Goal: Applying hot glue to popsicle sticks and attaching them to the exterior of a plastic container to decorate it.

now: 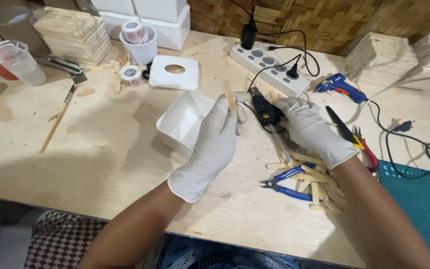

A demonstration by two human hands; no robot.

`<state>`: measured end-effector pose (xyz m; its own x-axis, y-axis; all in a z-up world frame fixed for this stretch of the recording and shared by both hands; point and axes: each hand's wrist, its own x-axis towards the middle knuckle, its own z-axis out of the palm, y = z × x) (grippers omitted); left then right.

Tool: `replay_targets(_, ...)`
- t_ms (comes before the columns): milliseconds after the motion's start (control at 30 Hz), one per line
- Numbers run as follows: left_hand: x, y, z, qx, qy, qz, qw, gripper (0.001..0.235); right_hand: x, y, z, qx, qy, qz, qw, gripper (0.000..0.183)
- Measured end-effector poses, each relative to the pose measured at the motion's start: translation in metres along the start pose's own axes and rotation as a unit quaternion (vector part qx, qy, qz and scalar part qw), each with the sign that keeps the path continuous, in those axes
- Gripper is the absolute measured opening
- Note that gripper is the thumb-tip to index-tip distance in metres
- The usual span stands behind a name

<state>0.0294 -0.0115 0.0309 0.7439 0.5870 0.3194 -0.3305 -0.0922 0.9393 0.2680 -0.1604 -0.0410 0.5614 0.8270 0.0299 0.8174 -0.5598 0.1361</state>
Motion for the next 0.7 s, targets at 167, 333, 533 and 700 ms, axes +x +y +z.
replay_targets(167, 0.000, 0.015, -0.004, -0.029, -0.026, -0.029, 0.999, 0.019, 0.013, 0.008, 0.008, -0.035, 0.032, -0.050, 0.998, 0.072)
replay_targets(333, 0.004, 0.022, -0.007, -0.087, -0.007, -0.046, 0.995, 0.013, 0.004, 0.001, -0.019, 0.084, 0.065, -0.074, 0.992, 0.095)
replay_targets(533, 0.005, 0.009, -0.005, -0.081, 0.020, -0.048, 0.995, 0.014, -0.024, 0.001, -0.043, 0.205, 0.093, 0.031, 0.974, 0.057)
replay_targets(700, 0.000, 0.015, -0.002, -0.046, 0.010, -0.057, 0.997, 0.011, -0.046, 0.000, -0.052, 0.416, 0.133, 0.096, 0.895, 0.045)
